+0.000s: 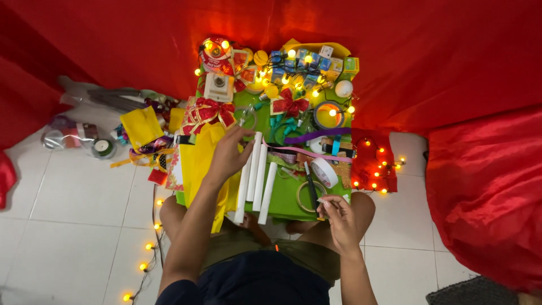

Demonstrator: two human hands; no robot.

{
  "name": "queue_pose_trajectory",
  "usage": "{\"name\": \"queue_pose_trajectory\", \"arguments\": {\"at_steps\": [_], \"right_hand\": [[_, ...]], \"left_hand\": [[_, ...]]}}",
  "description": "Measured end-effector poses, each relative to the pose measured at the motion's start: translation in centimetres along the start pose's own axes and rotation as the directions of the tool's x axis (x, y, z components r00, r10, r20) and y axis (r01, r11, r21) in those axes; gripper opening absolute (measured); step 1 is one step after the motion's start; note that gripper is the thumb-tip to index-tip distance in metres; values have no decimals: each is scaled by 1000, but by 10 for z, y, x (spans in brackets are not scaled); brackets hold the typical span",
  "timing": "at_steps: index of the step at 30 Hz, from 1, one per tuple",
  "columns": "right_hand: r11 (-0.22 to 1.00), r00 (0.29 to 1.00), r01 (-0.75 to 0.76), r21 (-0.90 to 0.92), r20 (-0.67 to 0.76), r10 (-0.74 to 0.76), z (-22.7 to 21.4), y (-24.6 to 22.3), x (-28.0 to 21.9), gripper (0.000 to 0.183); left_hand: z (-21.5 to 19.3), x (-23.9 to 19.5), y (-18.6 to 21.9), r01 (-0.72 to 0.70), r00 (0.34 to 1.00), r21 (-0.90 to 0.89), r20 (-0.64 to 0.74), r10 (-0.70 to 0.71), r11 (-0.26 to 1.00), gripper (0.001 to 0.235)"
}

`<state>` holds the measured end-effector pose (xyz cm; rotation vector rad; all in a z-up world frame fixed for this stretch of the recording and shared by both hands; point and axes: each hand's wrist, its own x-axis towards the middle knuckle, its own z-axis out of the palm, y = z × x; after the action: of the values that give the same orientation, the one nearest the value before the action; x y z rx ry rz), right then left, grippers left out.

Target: The person sits on the floor and decorates a yellow candle by wrapping a gold ribbon around its base. They handle the ribbon and candle with both hands, adjusting the placement of the ribbon.

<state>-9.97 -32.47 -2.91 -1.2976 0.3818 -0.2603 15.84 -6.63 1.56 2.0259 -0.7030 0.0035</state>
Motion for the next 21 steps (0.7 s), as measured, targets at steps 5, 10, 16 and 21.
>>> {"name": "queue_pose_trajectory", "arguments": {"at_steps": [5, 10, 16, 21], "right_hand": [[1000, 1000, 11, -28, -22, -12, 12, 9, 4, 14], [998, 999, 41, -47, 5, -41, 26, -2, 2, 13], [988, 990, 136, -76, -27, -139, 14, -14, 0, 16], [912, 957, 229, -339, -93, -275, 17, -57, -13, 14]], "left_hand": [[-31, -43, 4, -29, 980, -57, -196, 17, 998, 22], [-41, -82, 5, 26, 963, -121, -264, -57, 992, 17], [-40, -115, 17, -7, 954, -202, -295, -54, 979, 13], [-39, -132, 29, -49, 962, -263, -272, -25, 964, 14]]}}
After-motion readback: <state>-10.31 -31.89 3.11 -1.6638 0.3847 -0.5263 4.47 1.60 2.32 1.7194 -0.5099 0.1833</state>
